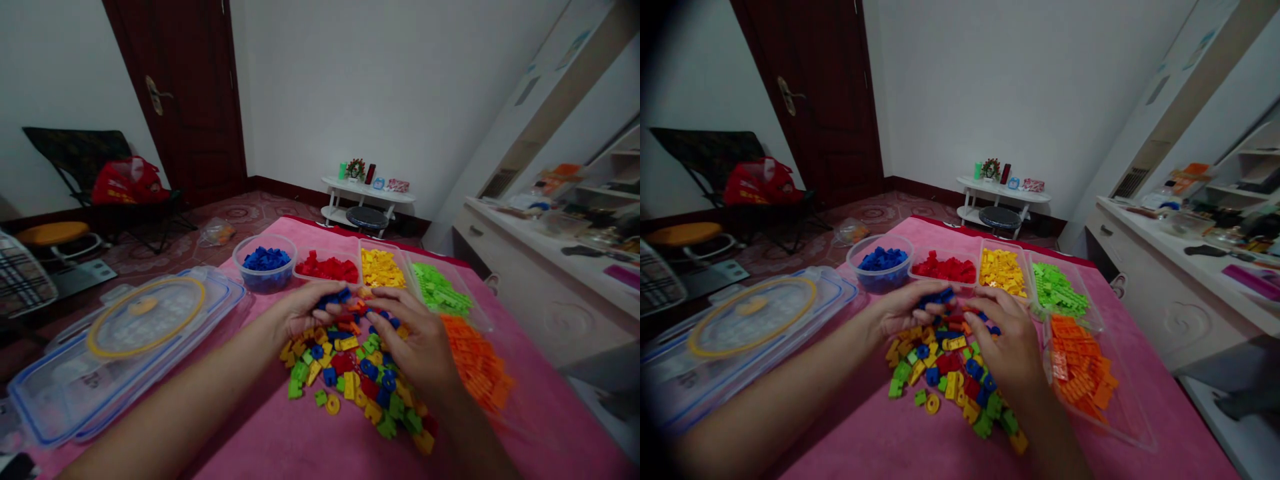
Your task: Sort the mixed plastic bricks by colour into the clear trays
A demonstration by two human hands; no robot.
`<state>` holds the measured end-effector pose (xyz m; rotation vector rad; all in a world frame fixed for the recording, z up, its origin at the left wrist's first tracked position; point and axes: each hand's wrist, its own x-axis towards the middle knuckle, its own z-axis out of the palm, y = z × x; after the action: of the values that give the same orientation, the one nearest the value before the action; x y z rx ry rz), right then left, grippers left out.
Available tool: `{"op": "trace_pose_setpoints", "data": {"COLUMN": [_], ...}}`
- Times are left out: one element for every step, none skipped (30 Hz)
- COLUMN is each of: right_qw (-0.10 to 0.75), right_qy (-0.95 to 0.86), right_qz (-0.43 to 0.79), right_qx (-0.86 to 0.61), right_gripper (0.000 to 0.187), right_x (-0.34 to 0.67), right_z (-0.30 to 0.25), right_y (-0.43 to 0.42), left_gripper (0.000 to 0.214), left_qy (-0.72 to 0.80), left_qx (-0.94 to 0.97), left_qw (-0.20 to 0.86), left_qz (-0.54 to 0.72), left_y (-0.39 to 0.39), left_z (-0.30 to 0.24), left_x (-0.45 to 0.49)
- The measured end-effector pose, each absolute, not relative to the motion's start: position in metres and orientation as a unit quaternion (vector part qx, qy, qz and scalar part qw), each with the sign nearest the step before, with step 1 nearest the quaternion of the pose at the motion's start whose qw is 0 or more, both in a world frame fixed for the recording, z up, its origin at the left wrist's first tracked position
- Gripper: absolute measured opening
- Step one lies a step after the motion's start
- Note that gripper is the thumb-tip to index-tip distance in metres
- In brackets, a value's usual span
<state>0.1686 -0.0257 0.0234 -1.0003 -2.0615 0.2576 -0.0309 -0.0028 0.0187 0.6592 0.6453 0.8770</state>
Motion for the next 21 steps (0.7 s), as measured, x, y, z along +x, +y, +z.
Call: {"op": "trace_pose_setpoints", "data": {"right_qw": [0.407,0.405,0.402,0.398,0.393,0.388,0.381,0.371,0.358,0.344,0.329,0.313,0.295,0.278,0.261,0.241,0.221,0.201,0.18,0.161,0.145], "right_qy": [-0.814,-0.813,-0.812,-0.812,-0.813,-0.814,-0.816,-0.821,-0.826,-0.83,-0.836,-0.843,-0.851,-0.859,-0.867,-0.876,-0.882,-0.887,-0.89,-0.89,-0.889], "right_qz": [0.105,0.109,0.112,0.115,0.118,0.119,0.12,0.124,0.132,0.142,0.152,0.161,0.166,0.167,0.165,0.164,0.163,0.163,0.161,0.159,0.156], "right_qx": [-0.4,-0.404,-0.408,-0.411,-0.413,-0.416,-0.417,-0.417,-0.415,-0.415,-0.412,-0.408,-0.402,-0.396,-0.391,-0.385,-0.382,-0.383,-0.387,-0.395,-0.405], "right_gripper": [0.017,0.017,0.017,0.017,0.017,0.017,0.017,0.018,0.019,0.02,0.022,0.023,0.025,0.028,0.031,0.035,0.039,0.042,0.044,0.043,0.041], "right_x": [0.17,0.171,0.171,0.171,0.17,0.168,0.167,0.164,0.162,0.16,0.158,0.155,0.153,0.15,0.147,0.145,0.142,0.14,0.138,0.137,0.136], "right_z": [0.024,0.023,0.022,0.02,0.019,0.017,0.015,0.013,0.011,0.009,0.007,0.005,0.002,-0.001,-0.004,-0.007,-0.01,-0.012,-0.015,-0.016,-0.017], "right_y": [-0.025,-0.023,-0.022,-0.022,-0.021,-0.021,-0.02,-0.02,-0.021,-0.021,-0.022,-0.023,-0.024,-0.025,-0.027,-0.028,-0.029,-0.031,-0.031,-0.032,-0.032], "left_gripper": [0.021,0.023,0.026,0.029,0.03,0.032,0.033,0.033,0.033,0.032,0.032,0.031,0.029,0.026,0.024,0.023,0.023,0.025,0.028,0.032,0.035], "left_qy": [0.321,0.342,0.365,0.403,0.448,0.505,0.561,0.603,0.631,0.643,0.641,0.632,0.619,0.602,0.581,0.553,0.521,0.494,0.478,0.474,0.481], "left_qx": [0.337,0.372,0.41,0.444,0.471,0.49,0.51,0.544,0.579,0.612,0.643,0.669,0.692,0.718,0.748,0.779,0.806,0.826,0.838,0.844,0.844], "left_qw": [0.765,0.705,0.633,0.544,0.441,0.334,0.236,0.155,0.087,0.033,-0.004,-0.022,-0.018,0.009,0.056,0.113,0.167,0.204,0.222,0.223,0.215], "left_qz": [0.446,0.498,0.547,0.587,0.619,0.628,0.608,0.562,0.509,0.459,0.419,0.391,0.371,0.349,0.317,0.274,0.225,0.178,0.14,0.113,0.097], "left_y": [0.001,0.006,0.01,0.015,0.019,0.023,0.026,0.029,0.031,0.033,0.033,0.032,0.031,0.028,0.025,0.021,0.017,0.013,0.01,0.007,0.005], "left_z": [0.025,0.032,0.038,0.042,0.045,0.046,0.045,0.042,0.039,0.036,0.034,0.032,0.031,0.031,0.031,0.031,0.031,0.029,0.027,0.024,0.02], "left_x": [-0.041,-0.052,-0.065,-0.077,-0.09,-0.101,-0.112,-0.119,-0.125,-0.127,-0.127,-0.124,-0.119,-0.113,-0.107,-0.1,-0.093,-0.087,-0.081,-0.077,-0.073]}}
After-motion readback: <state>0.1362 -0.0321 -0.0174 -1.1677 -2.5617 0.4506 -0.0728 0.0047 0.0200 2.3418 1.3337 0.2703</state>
